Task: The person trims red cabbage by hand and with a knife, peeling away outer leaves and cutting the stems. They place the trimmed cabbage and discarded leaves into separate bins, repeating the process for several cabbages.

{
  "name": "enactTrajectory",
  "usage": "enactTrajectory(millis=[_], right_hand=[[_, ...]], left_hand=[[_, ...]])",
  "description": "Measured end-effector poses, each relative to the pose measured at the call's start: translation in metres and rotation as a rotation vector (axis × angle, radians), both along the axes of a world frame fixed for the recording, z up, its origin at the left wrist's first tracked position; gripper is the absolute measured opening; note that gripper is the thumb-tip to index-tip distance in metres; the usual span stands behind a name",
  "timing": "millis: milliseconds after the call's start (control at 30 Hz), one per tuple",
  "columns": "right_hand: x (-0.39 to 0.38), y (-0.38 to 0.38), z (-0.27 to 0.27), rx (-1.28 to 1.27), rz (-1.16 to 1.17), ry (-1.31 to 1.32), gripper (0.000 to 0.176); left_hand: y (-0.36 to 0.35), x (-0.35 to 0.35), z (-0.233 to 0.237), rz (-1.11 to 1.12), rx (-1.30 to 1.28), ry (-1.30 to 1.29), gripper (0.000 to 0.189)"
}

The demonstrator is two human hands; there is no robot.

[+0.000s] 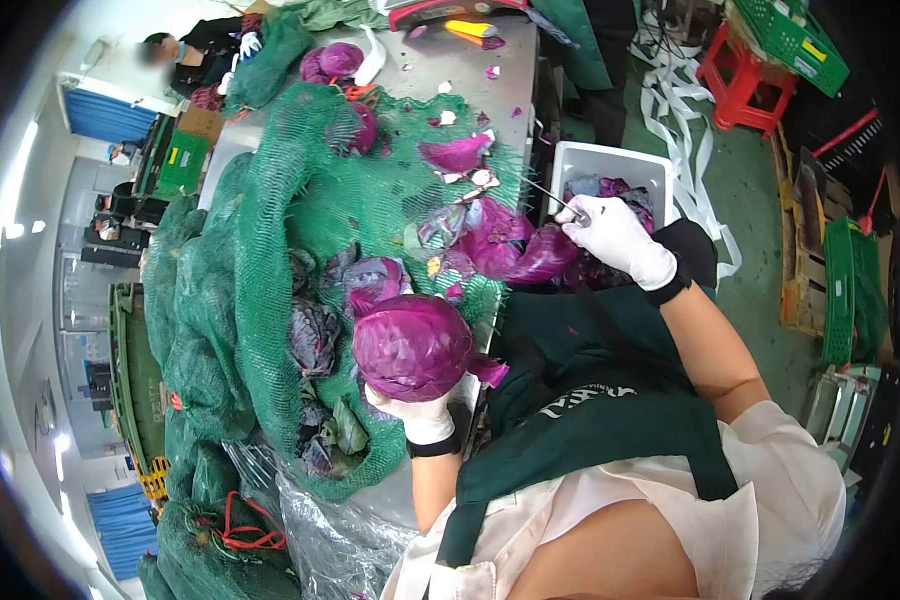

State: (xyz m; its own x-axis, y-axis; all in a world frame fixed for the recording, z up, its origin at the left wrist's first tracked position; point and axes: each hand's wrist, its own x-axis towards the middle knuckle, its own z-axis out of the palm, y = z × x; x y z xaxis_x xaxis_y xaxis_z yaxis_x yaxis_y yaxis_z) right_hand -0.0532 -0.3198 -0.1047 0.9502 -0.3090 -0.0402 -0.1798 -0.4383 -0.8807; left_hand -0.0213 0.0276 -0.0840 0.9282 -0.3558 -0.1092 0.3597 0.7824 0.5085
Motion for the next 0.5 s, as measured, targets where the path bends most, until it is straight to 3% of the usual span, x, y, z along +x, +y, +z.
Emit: enactTrajectory(millis=[33,100,200,300,367,433,467,500], right_hand=[[-0.002,0.003,0.021,-0.175,-0.037,0.089,0.025],[-0.002,0.013,0.041,-0.019,0.021,-0.025,0.030],[-0.009,0.045,0.082,0.321,0.250,-0.167,0.035],[-0.010,0.072,0.087,0.156,0.377,-0.253,0.043],[-0.005,0.084,0.075,0.170,0.358,-0.334,0.043],[-0.003,0.086,0.073,0.234,0.426,-0.224,0.052],[-0.002,0.086,0.078,0.485,0.466,-0.010,0.053],[-0.002,0.086,0.081,0.733,0.500,0.206,0.053]], left_hand=[[0.003,0.003,-0.001,0.010,0.003,-0.013,0.097],[0.006,0.009,-0.005,0.010,-0.052,-0.051,0.097],[0.007,0.012,0.009,-0.050,0.139,-0.227,0.101],[0.001,0.016,0.017,-0.071,0.295,-0.383,0.105],[-0.002,0.018,0.016,-0.066,0.335,-0.465,0.108],[-0.002,0.019,0.010,-0.075,0.260,-0.504,0.103],[-0.015,0.004,0.025,0.185,0.568,0.000,0.096],[-0.016,0.002,0.018,0.183,0.574,0.003,0.096]])
